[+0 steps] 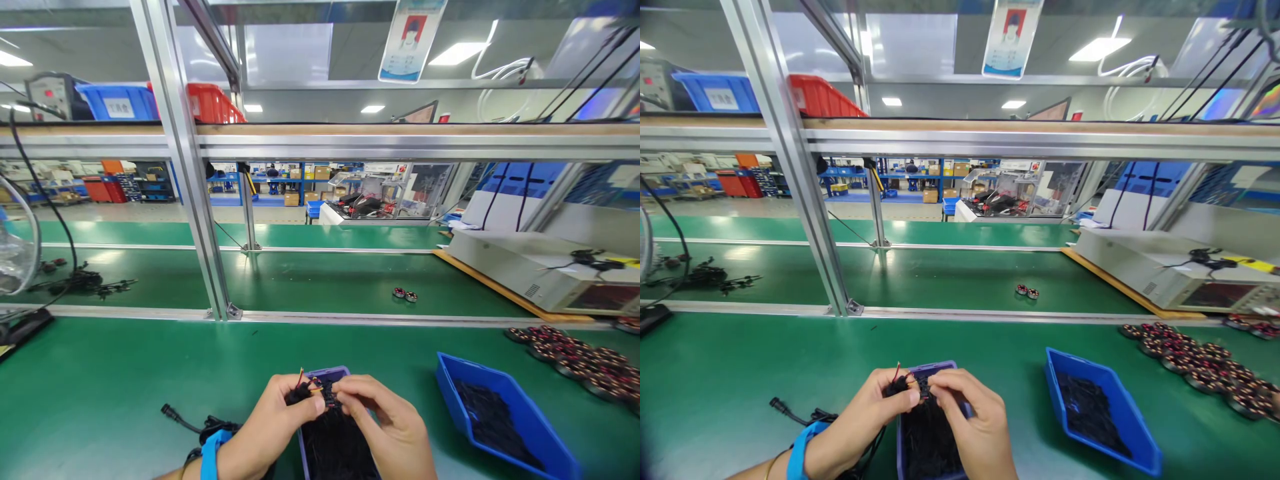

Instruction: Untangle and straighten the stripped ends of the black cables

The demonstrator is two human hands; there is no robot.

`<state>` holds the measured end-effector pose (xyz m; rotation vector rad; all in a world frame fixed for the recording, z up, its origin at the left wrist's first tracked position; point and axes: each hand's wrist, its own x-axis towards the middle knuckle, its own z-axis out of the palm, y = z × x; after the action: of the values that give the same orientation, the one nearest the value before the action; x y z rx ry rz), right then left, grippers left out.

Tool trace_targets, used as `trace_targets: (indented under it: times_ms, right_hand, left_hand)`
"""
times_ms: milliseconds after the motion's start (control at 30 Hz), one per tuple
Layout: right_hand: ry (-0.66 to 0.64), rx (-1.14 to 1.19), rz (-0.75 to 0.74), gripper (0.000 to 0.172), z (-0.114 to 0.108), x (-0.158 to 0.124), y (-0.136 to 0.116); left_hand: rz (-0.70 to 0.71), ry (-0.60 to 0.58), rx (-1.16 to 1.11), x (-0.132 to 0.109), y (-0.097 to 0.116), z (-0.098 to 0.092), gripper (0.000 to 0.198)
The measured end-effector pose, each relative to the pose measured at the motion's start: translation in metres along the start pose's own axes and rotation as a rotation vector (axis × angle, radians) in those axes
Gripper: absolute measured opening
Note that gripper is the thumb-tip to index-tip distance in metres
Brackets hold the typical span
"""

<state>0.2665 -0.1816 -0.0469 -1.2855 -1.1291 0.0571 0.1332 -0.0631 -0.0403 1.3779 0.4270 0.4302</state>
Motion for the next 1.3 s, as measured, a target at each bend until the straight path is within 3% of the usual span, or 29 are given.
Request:
trace_targets:
  times_ms: [200, 467, 667, 900, 1000, 1133, 1300]
  right_hand:
    - [-0.031, -0.085, -0.04, 0.016, -0.001, 0.005, -0.015]
    - [-0.025, -0.128, -0.071, 0.016, -0.002, 0.006, -0.012]
    - [-0.089, -0.142, -0.122, 0.016, -0.003, 0.003, -0.008]
    - [-0.254, -0.262, -0.231, 0.025, -0.007, 0.008, -0.014]
    - [-0.273, -0.306, -0.15, 0.016, -0.007, 0.009, -0.014]
    - [-0.332, -0.288, 0.036, 0.016, -0.005, 0.009, -0.011]
    - [-0.442, -0.2, 0.231, 0.014, -0.007, 0.012, -0.01]
  left_hand:
    - [-0.005, -0.003, -0.051, -0.003, 0.002, 0.001, 0.026]
    - [-0.013, -0.013, -0.036, 0.0, -0.002, -0.001, 0.03]
    - [0.0, 0.0, -0.024, -0.001, -0.005, -0.001, 0.033]
    - [0.035, 0.054, 0.009, -0.002, -0.002, 0.0, 0.026]
    - [0.019, 0.012, 0.045, -0.003, 0.0, 0.001, 0.021]
    - [-0.002, -0.016, 0.034, -0.006, -0.001, 0.002, 0.014]
    - [0.055, 0.012, 0.006, -0.005, -0.004, 0.003, 0.02]
